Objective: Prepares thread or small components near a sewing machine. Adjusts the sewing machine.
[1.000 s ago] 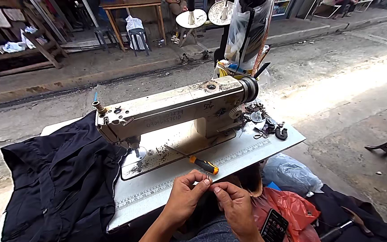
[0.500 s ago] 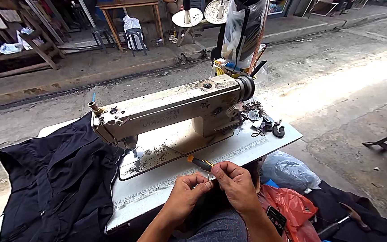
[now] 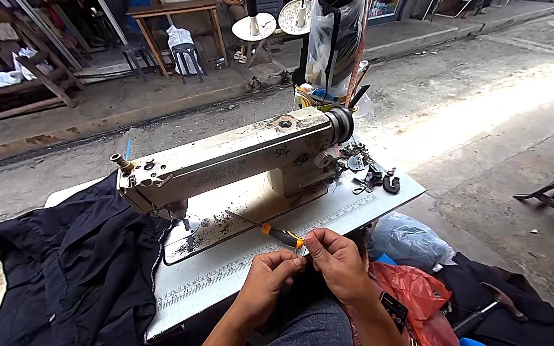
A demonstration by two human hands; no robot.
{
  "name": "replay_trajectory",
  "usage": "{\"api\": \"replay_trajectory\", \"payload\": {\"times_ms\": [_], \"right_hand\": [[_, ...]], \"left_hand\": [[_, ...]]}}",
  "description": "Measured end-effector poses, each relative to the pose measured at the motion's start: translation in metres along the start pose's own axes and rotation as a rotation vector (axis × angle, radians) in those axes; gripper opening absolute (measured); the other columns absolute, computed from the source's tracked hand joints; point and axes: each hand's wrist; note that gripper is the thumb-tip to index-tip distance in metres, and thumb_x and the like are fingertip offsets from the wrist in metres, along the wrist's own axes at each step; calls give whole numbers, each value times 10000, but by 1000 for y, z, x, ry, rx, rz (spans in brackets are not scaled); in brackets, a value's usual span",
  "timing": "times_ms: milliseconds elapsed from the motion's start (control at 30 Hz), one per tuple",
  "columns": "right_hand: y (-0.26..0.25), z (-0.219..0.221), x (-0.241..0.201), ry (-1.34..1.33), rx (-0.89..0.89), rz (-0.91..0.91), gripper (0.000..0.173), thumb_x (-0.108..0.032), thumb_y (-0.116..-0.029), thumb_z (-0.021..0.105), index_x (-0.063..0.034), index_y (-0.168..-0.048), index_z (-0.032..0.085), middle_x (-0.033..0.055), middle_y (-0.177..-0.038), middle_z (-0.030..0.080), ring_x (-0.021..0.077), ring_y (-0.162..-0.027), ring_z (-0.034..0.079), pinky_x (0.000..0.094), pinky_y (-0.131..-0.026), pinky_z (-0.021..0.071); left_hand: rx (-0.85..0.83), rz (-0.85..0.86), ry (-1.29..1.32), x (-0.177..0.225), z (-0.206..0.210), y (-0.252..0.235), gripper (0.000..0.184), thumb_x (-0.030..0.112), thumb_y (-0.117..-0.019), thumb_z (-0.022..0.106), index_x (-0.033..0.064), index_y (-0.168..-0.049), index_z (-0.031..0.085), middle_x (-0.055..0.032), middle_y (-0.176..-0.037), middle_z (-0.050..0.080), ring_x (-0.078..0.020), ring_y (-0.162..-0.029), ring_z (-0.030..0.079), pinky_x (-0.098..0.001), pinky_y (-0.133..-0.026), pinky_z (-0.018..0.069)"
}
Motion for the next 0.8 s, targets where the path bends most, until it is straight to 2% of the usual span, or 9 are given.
{"api": "replay_trajectory", "payload": {"times_ms": [300,600,667,733,800], "right_hand": [[0,-4,5,-7,-39,-26,122,-62,-1005,554,-63,-907,625,-124,-718,564,-81,-597,517,99,-544,442],[-4,-13,8,-33,-18,-26,136,-69,-1017,534,-81,-904,608,-138,-711,540,-84,-581,501,98,-541,444],[-5,-16,9,-34,-5,-36,136,-69,-1021,528,-85,-907,600,-138,-708,535,-78,-583,510,103,-547,460],[-5,-19,11,-19,17,-63,122,-66,-1029,505,-78,-928,573,-125,-737,543,-62,-617,543,124,-590,501],[-7,-27,12,-23,39,-76,116,-56,-1034,483,-33,-972,578,-51,-874,625,-7,-731,627,175,-689,570]], "left_hand": [[-10,-4,15,-1,9,-7,298,-45,-927,488,106,-738,663,47,-776,694,15,-704,625,-143,-604,501],[-25,-31,14,-3,12,-13,308,-50,-926,479,107,-734,662,42,-772,699,15,-691,627,-140,-593,501],[-24,-25,-38,-3,11,-15,267,-43,-936,518,92,-773,681,44,-786,699,15,-698,623,-143,-603,502],[-36,67,-197,-5,6,-20,141,0,-949,600,47,-896,722,40,-863,696,6,-781,638,-164,-684,533],[-18,207,-461,-3,-1,-31,142,72,-956,621,14,-1000,744,-7,-954,682,-16,-866,641,-178,-735,537]]}}
Point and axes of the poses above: each hand's wrist, its own y-axis away from the middle knuckle, its own z-axis out of the palm, x = y × z
